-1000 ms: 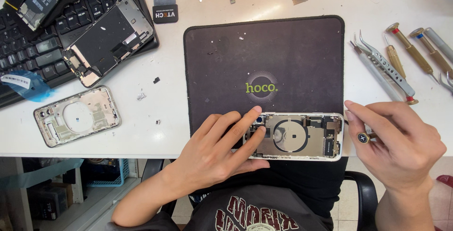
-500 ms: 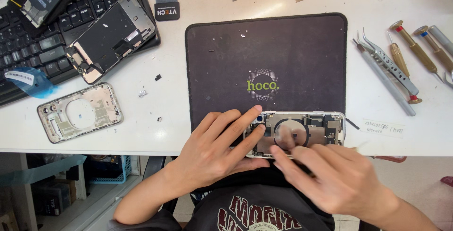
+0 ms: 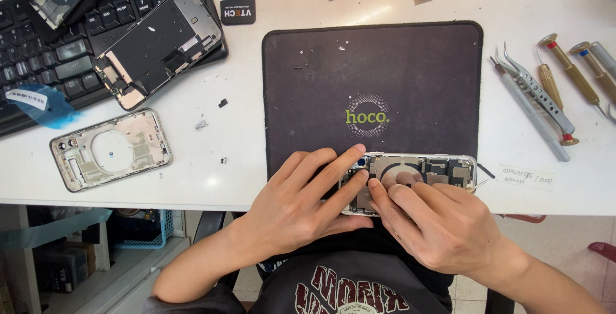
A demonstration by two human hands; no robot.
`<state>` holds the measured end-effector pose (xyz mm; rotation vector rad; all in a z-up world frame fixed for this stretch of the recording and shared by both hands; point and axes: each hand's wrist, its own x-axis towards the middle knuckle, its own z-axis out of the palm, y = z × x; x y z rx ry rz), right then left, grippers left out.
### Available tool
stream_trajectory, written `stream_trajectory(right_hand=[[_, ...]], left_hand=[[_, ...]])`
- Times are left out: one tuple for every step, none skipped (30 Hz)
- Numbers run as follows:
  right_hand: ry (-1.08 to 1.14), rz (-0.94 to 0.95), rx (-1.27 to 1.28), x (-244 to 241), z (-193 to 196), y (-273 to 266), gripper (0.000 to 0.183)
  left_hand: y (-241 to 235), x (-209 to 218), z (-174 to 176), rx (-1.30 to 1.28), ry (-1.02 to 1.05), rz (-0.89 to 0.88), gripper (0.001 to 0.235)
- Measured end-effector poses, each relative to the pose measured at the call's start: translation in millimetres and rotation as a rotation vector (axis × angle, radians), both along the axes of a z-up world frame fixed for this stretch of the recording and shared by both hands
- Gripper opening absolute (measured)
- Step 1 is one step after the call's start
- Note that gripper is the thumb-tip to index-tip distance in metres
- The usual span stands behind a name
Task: The person uses a screwdriver to remove and reinsert screws in the internal frame of a disassembled smartphone. They also use tweezers to handle small components and connectors inside the device. The work is performed on a desk with other phone parts and tools nearby.
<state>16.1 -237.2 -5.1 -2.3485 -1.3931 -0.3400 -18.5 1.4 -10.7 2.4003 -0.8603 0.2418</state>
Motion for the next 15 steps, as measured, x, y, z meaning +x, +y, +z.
stream_trajectory(right_hand=[[-0.004,0.000,0.001,-0.1,-0.8,0.0,0.027],[-0.008,0.000,0.000,-0.5,-1.5,-0.3,0.027],[-0.011,0.001,0.000,-1.3,-2.1,-0.3,0.026],[-0.016,0.002,0.001,-1.4,-2.8,-0.2,0.026],[-0.018,-0.003,0.003,-1.6,-3.2,-0.2,0.026],[-0.019,-0.008,0.007,-2.3,-3.5,-0.1,0.026],[-0.020,-0.013,0.010,-2.4,-3.9,-0.3,0.027],[-0.017,-0.019,0.012,-3.0,-4.7,0.2,0.027],[-0.014,-0.025,0.014,-3.3,-5.5,0.5,0.026],[-0.010,-0.035,0.016,-4.0,-6.0,0.2,0.026],[-0.008,-0.032,0.022,-4.4,-6.3,-0.2,0.026],[-0.007,-0.029,0.026,-3.9,-6.5,-0.8,0.026],[-0.007,-0.027,0.031,-3.7,-6.2,-1.1,0.026],[-0.008,-0.026,0.026,-3.6,-5.5,-1.1,0.026],[-0.010,-0.026,0.021,-3.6,-4.6,-0.8,0.026]], left_hand=[[0.3,0.2,0.1,0.009,0.001,0.002,0.061],[0.4,-0.1,0.1,0.018,0.003,0.004,0.061],[0.4,-0.5,-0.1,0.026,0.006,0.006,0.061],[0.3,-0.5,-0.3,0.033,-0.008,0.004,0.060],[-0.1,-0.5,-0.5,0.041,-0.021,0.003,0.059],[-0.4,-0.7,-0.7,0.050,-0.033,0.001,0.059],[-1.3,-0.3,-1.5,0.045,-0.037,0.002,0.058],[-2.3,0.0,-2.3,0.043,-0.038,0.002,0.058],[-3.0,0.0,-2.7,0.041,-0.038,0.002,0.058],[-2.7,-0.4,-2.3,0.065,-0.044,0.001,0.059],[-2.1,-1.0,-1.6,0.090,-0.049,0.000,0.059],[-2.1,-1.0,-1.2,0.113,-0.056,-0.001,0.059],[-2.5,-0.7,-0.9,0.128,-0.067,-0.006,0.059],[-2.8,-0.6,-0.6,0.143,-0.079,-0.008,0.059],[-2.7,-0.5,-0.4,0.158,-0.090,-0.011,0.059]])
